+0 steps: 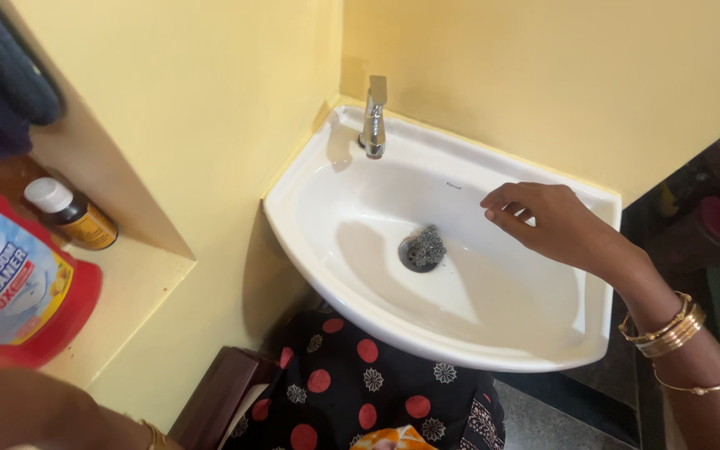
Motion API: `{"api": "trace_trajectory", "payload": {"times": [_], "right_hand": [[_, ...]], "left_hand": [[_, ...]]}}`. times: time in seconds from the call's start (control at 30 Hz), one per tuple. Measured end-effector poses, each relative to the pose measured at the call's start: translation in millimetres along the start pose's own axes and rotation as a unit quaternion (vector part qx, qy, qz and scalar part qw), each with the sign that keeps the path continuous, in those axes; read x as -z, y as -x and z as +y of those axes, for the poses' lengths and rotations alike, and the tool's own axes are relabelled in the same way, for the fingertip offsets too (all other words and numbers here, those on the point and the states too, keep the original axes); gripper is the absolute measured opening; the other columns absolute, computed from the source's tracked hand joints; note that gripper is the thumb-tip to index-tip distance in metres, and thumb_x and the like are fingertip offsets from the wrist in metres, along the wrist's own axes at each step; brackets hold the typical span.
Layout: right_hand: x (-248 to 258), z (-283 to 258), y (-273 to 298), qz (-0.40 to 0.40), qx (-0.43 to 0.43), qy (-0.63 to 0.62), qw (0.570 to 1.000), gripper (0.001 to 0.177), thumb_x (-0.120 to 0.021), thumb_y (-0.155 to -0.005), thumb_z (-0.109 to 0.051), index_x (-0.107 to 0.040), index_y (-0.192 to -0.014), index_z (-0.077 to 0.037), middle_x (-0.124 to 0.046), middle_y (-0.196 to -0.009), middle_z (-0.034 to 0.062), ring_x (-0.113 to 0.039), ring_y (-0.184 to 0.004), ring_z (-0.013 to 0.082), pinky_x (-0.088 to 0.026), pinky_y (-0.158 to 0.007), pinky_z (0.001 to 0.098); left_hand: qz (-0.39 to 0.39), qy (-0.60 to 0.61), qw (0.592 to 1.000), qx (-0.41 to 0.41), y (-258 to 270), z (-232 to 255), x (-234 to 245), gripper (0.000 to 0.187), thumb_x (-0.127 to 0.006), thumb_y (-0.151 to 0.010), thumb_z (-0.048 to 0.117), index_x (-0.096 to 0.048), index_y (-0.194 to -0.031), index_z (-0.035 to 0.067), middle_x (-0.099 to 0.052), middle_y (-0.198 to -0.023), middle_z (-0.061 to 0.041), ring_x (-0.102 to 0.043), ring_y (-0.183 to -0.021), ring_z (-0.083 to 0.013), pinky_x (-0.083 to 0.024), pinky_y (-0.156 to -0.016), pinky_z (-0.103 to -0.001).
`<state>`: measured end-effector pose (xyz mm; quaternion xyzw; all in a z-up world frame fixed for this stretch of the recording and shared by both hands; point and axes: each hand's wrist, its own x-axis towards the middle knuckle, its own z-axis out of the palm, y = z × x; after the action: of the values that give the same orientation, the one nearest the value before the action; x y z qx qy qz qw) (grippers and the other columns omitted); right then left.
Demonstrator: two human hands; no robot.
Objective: The person cleans a sink by applying liquid cleaner from a bottle and scrubbing the surface with a metal scouring pad.
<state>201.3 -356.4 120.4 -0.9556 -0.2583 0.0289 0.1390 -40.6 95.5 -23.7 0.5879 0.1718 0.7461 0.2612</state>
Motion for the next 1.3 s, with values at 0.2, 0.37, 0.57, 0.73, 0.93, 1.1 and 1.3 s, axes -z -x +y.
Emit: {"api": "trace_trajectory", "payload": {"times": [0.2,0.37,0.57,0.73,0.93,1.1,1.3], "right_hand": [[-8.0,5.9,7.5,-0.018,-0.003,0.004,1.0,0.032,-0.061,-0.095,-0.031,-0.073,-0.115,-0.008,-0.079,-0.104,0.0102,-0.078,-0.097,0.0228,-0.062,-0.086,0.0361],[-26.8,4.7,0.0,-0.053,0.01,0.002,0.999,0.031,-0.061,-0.095,-0.031,-0.074,-0.112,-0.009,-0.08,-0.104,0.0093,-0.079,-0.096,0.023,-0.062,-0.086,0.0361],[-41.5,-4.9,-9.8,-0.086,0.042,-0.002,0.995,0.03,-0.061,-0.096,-0.032,-0.074,-0.113,-0.011,-0.08,-0.102,0.008,-0.079,-0.091,0.0221,-0.062,-0.083,0.035],[-47.7,-13.4,-23.0,-0.099,0.06,-0.037,0.993,0.028,-0.065,-0.093,-0.032,-0.075,-0.109,-0.011,-0.081,-0.096,0.0064,-0.077,-0.083,0.0211,-0.061,-0.077,0.0346],[-71.0,-12.0,-59.2,-0.12,0.024,-0.218,0.968,0.019,-0.074,-0.089,-0.018,-0.076,-0.101,-0.003,-0.08,-0.086,0.0074,-0.076,-0.08,0.0163,-0.062,-0.076,0.0322],[-92.5,-16.1,-91.9,-0.116,-0.032,-0.364,0.924,0.016,-0.071,-0.091,-0.01,-0.072,-0.097,0.004,-0.076,-0.087,0.0109,-0.075,-0.082,0.0178,-0.064,-0.079,0.0319],[-113.3,-18.7,-130.7,-0.095,-0.015,-0.483,0.871,0.018,-0.067,-0.094,-0.007,-0.067,-0.104,0.008,-0.072,-0.097,0.0154,-0.074,-0.09,0.0201,-0.065,-0.089,0.0319]], "left_hand": [[-0.218,0.242,0.944,0.045,25.8,73.3,-39.8,0.019,-0.055,-0.103,-0.009,-0.07,-0.116,-0.006,-0.075,-0.104,-0.015,-0.075,-0.093,-0.02,-0.061,-0.088,-0.03],[-0.52,0.371,0.679,0.36,53.2,117.5,-123.1,0.025,-0.055,-0.102,0.003,-0.068,-0.12,-0.009,-0.077,-0.102,-0.018,-0.079,-0.095,-0.0269,-0.066,-0.091,-0.039],[-0.571,0.437,0.58,0.382,55.9,130.2,-150.8,0.031,-0.057,-0.101,0.007,-0.064,-0.127,-0.007,-0.076,-0.113,-0.017,-0.075,-0.111,-0.0238,-0.058,-0.098,-0.036],[-0.563,0.365,0.681,0.294,43.4,130.3,-168.1,0.024,-0.077,-0.089,0.001,-0.075,-0.112,-0.004,-0.074,-0.105,-0.017,-0.071,-0.093,-0.0174,-0.062,-0.086,-0.032],[-0.508,0.356,0.763,0.18,19.6,131.6,-221.4,0.013,-0.073,-0.093,0.003,-0.077,-0.105,0.001,-0.077,-0.091,-0.006,-0.073,-0.078,-0.0082,-0.062,-0.07,-0.024],[-0.521,0.353,0.76,0.161,9.3,135.2,-278.4,0.016,-0.061,-0.101,0.004,-0.076,-0.104,0.001,-0.072,-0.085,-0.004,-0.067,-0.069,-0.0103,-0.06,-0.064,-0.025],[-0.488,0.201,0.815,-0.239,13.9,113.2,-358.7,0.022,-0.071,-0.093,0.011,-0.074,-0.114,0.005,-0.074,-0.108,-0.016,-0.07,-0.094,-0.0305,-0.055,-0.076,-0.04]]}}
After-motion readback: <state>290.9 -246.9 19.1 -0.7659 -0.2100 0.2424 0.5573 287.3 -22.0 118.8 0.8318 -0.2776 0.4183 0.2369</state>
